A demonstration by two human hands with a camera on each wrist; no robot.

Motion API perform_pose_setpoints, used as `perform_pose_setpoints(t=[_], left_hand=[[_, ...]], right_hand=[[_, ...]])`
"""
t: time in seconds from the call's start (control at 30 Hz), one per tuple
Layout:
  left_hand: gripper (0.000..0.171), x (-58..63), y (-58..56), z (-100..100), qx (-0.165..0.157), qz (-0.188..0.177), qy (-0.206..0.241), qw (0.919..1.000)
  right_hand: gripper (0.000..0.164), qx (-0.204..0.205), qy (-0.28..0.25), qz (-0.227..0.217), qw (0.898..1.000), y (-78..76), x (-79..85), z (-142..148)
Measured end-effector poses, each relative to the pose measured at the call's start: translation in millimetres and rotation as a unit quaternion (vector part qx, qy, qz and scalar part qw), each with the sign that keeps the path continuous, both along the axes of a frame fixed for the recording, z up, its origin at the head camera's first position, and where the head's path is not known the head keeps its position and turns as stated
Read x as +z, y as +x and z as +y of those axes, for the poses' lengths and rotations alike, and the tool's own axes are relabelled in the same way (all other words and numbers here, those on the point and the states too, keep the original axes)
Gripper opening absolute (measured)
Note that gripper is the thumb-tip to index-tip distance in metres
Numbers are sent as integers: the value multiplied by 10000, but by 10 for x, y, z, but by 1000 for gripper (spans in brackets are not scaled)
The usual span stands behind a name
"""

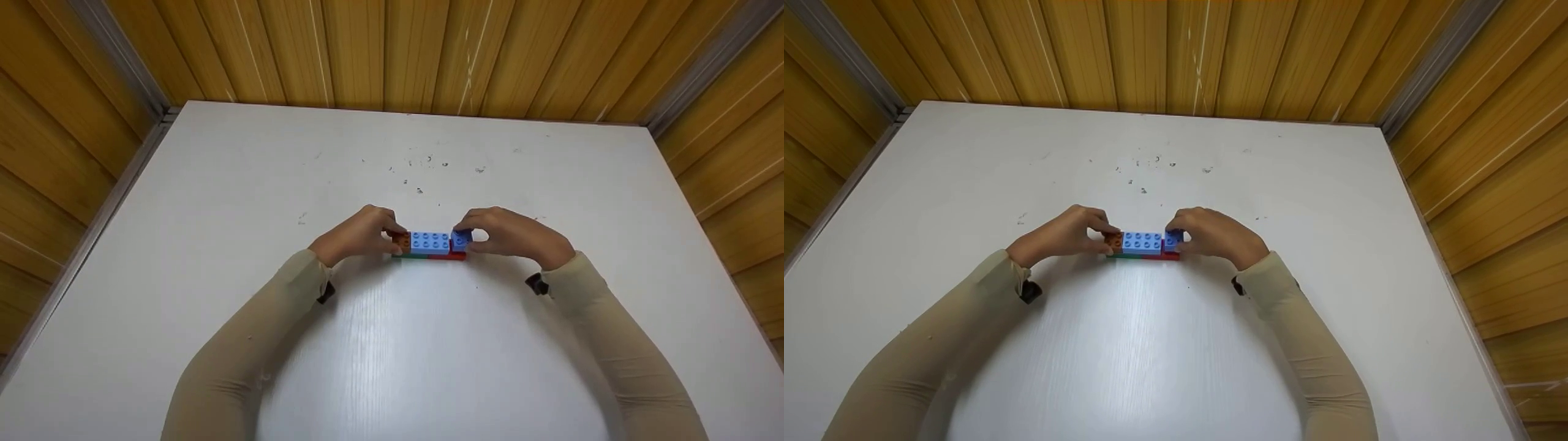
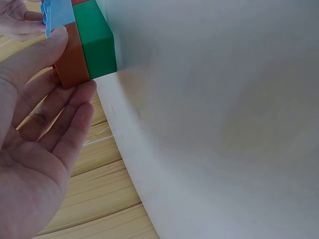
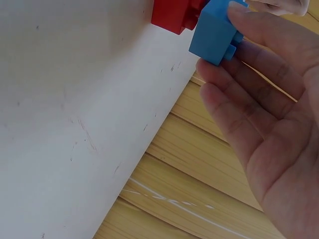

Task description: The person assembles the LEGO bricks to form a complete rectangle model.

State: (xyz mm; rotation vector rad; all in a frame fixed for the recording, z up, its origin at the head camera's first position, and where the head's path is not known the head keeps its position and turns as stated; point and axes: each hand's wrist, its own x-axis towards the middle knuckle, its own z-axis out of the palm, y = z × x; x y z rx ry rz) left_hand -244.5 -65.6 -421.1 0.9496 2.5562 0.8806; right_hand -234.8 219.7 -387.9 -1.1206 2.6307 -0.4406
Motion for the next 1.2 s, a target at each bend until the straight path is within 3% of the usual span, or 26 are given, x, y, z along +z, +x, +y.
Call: perform_pose_setpoints(t=[0.3, 0.87, 1.2], left_hand=[[35, -6, 7, -12, -52, 52, 124, 9999], [36, -7, -4, -12, -94, 84, 92, 9999], [34, 0, 7, -13, -98, 68, 118, 9999]], right_hand=[[35, 138, -90, 125, 9998, 7, -1, -9], [37, 10, 133, -127, 9998, 27, 4, -63], [37, 57, 84, 26, 9999, 36, -20, -71]])
